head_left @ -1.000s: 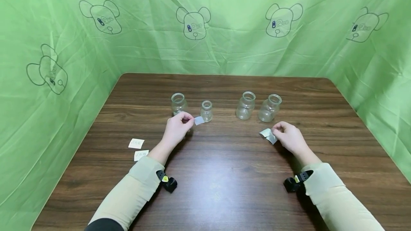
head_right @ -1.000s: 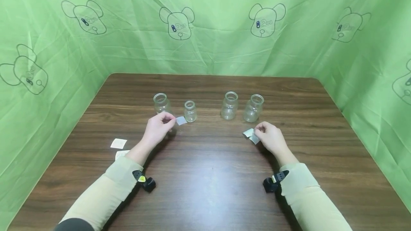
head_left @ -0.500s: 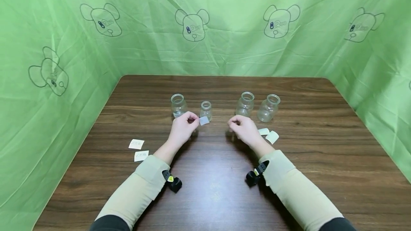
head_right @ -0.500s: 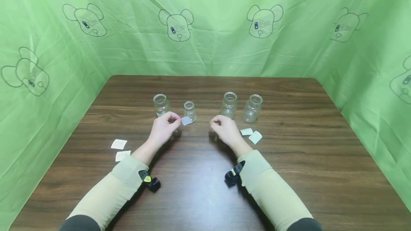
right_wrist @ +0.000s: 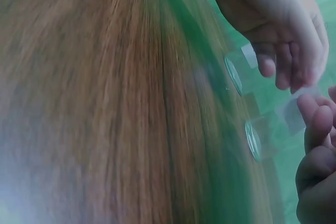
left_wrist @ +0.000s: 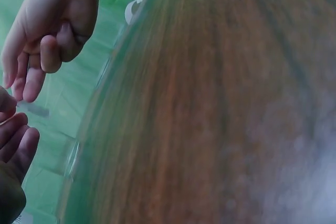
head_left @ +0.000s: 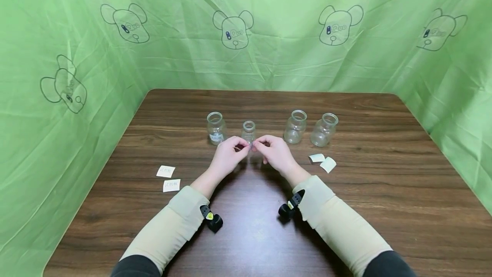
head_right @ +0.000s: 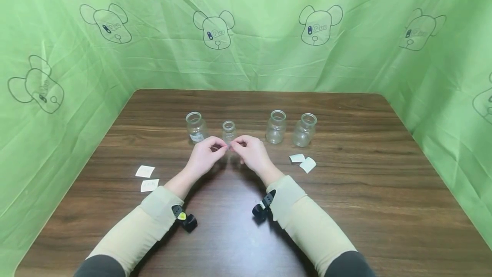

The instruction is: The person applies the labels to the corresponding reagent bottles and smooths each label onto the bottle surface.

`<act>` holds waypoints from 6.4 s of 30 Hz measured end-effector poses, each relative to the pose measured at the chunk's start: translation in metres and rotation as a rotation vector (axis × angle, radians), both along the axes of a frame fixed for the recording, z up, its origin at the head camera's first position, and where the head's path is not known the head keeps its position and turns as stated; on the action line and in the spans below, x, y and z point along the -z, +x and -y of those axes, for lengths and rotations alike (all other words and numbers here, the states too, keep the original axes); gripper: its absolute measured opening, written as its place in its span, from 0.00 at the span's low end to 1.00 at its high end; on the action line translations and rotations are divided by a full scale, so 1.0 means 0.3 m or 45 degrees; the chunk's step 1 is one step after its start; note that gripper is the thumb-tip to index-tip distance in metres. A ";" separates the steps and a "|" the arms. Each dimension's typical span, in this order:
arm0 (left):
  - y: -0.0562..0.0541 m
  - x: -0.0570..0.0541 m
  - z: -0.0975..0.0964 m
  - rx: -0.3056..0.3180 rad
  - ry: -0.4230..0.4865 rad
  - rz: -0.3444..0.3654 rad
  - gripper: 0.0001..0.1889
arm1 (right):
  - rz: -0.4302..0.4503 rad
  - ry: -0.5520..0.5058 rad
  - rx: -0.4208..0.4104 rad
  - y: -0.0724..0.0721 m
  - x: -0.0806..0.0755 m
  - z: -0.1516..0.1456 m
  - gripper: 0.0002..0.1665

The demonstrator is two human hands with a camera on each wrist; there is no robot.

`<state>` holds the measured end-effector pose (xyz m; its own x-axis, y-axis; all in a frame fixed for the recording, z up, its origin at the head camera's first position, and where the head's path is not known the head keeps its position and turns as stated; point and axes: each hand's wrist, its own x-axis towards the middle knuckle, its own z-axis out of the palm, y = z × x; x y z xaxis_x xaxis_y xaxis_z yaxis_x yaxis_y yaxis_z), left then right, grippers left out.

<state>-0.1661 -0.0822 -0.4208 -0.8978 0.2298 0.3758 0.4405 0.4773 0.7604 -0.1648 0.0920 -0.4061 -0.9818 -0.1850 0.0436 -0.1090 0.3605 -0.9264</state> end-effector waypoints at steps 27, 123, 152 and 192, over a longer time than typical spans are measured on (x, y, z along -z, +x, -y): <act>-0.042 0.044 0.021 -0.235 0.306 0.334 0.06 | -0.060 0.043 0.061 -0.040 0.027 0.027 0.05; -0.106 0.080 0.005 -0.126 -0.023 0.152 0.22 | -0.537 0.748 -0.149 -0.158 0.072 -0.053 0.17; -0.118 0.073 0.021 -0.089 -0.105 0.143 0.21 | -0.660 0.785 -0.163 -0.158 0.074 -0.043 0.18; -0.117 0.095 0.025 -0.158 0.050 0.225 0.16 | -0.621 0.658 -0.118 -0.165 0.086 -0.048 0.17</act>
<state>-0.2012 -0.0897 -0.4493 -0.9709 0.1018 0.2167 0.2386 0.4883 0.8394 -0.2143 0.1063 -0.4320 -0.8520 -0.3822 0.3578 -0.5186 0.7094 -0.4773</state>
